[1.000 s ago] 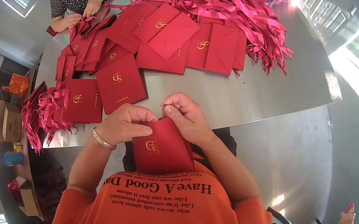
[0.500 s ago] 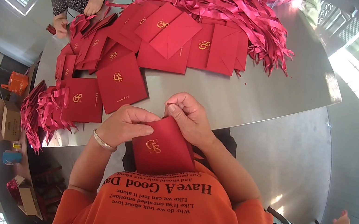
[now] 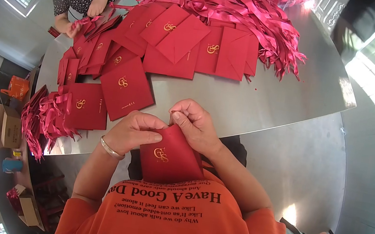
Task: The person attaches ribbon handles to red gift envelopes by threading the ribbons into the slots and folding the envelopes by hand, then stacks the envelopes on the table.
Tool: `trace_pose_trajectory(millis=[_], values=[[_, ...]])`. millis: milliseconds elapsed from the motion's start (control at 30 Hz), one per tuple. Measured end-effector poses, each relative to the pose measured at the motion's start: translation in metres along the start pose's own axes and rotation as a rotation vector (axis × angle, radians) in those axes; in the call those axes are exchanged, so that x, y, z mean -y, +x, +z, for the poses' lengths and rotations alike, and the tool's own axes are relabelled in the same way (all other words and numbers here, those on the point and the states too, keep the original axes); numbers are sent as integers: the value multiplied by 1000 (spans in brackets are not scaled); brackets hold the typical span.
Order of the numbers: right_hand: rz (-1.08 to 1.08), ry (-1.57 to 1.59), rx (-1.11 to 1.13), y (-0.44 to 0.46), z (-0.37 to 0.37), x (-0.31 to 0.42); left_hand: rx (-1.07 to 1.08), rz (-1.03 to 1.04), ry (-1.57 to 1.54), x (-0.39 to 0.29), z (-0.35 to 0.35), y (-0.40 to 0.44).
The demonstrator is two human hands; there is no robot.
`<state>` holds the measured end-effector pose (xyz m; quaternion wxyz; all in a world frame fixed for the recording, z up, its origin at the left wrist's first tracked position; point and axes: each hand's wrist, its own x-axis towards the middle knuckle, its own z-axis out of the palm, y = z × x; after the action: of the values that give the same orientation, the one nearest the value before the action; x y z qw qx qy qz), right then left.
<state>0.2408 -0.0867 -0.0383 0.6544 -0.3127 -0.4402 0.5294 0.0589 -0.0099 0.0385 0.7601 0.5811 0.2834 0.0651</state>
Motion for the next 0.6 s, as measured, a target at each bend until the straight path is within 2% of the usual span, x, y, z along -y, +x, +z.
trace_pose_trajectory(millis=[233, 300, 333, 400, 500, 600], values=[[-9, -160, -108, -2, -2, 7, -202, 109, 250, 7, 15, 6], [-337, -572, -154, 1, -3, 17, -258, 144, 295, 11, 15, 9], [-339, -574, -150, 1, -4, 28, -260, 148, 294, 11, 16, 10], [-350, -787, -131, -4, -3, 51, -292, 159, 298, 12, 17, 10], [-322, -865, -88, -13, 2, 64, -362, 183, 198, 14, 19, 14], [-233, -778, -84, -19, 9, 64, -385, 177, 227, 12, 18, 15]])
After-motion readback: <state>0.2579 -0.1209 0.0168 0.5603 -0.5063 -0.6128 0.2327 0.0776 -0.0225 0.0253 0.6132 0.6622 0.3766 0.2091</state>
